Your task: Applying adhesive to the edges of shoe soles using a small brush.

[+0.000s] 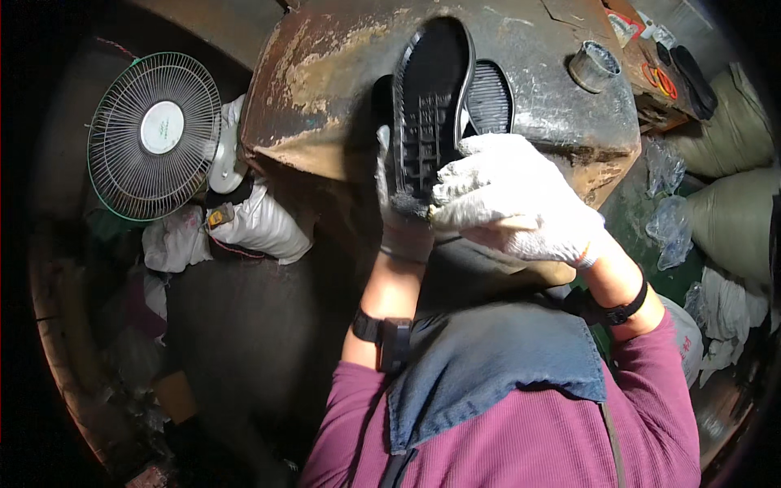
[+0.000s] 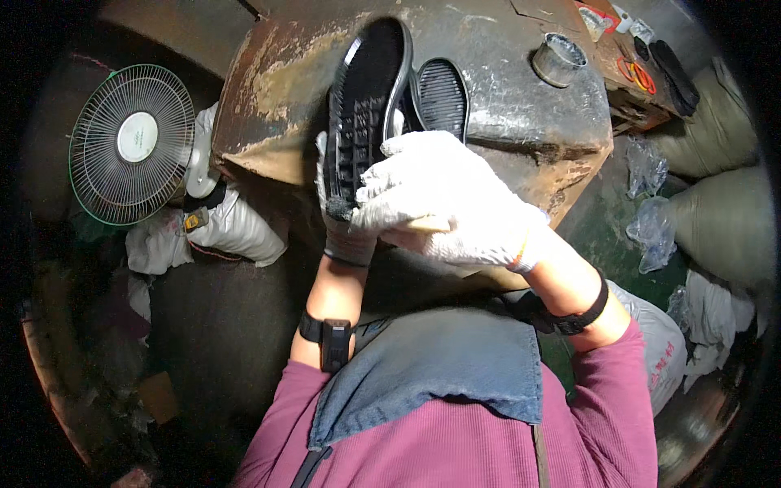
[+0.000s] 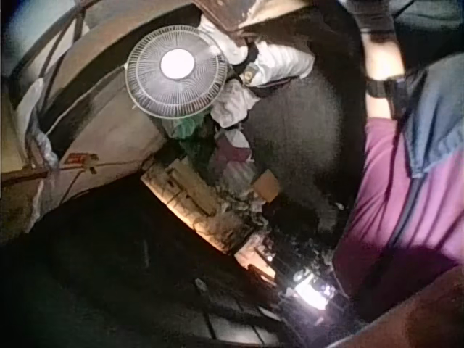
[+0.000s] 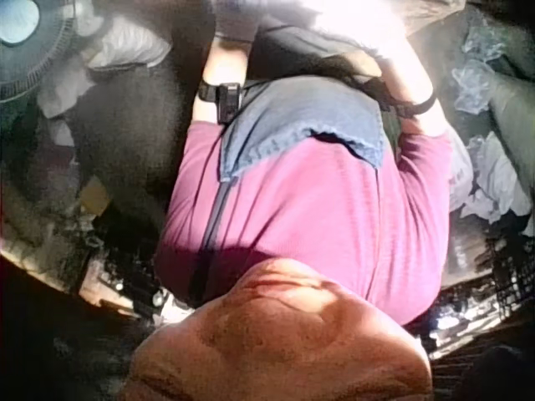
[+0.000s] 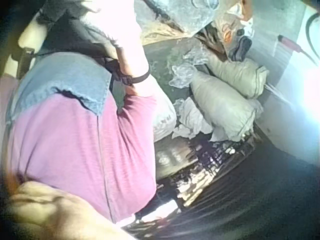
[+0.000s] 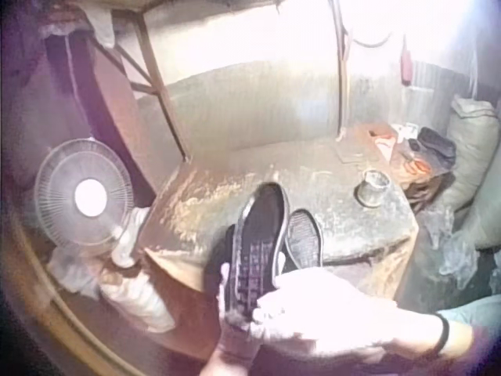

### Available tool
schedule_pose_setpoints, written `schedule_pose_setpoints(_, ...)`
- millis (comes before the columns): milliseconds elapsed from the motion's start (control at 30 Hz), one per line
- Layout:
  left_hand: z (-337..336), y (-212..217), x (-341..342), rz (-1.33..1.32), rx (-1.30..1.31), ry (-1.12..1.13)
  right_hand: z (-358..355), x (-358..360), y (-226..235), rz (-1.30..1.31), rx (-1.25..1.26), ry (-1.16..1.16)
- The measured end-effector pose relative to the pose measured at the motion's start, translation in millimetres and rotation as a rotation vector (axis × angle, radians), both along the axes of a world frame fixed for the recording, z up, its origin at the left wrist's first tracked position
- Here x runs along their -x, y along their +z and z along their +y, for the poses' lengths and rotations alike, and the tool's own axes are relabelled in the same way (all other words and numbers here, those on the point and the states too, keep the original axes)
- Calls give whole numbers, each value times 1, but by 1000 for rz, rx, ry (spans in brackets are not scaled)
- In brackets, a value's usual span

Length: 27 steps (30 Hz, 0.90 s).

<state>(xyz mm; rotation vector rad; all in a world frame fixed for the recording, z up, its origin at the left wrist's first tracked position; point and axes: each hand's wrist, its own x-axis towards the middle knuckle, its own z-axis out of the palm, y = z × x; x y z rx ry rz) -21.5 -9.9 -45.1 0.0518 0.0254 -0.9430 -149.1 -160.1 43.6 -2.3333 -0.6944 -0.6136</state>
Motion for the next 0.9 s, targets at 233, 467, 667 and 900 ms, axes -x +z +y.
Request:
schedule_pose_setpoints(233, 26, 21, -34, -540, 200, -111, -2, 29, 21, 25, 85, -10)
schedule_pose_setpoints(467, 36, 35, -46, -713, 131, -169, 20, 10, 2, 606, -942, -156)
schedule_pose_setpoints(667, 55, 39, -49, -791, -330, -55, 29, -7, 13, 416, -583, -249)
schedule_pose_setpoints(900, 58, 52, 10, -1692, -1037, 640, -9, -25, 5, 400, -664, -567)
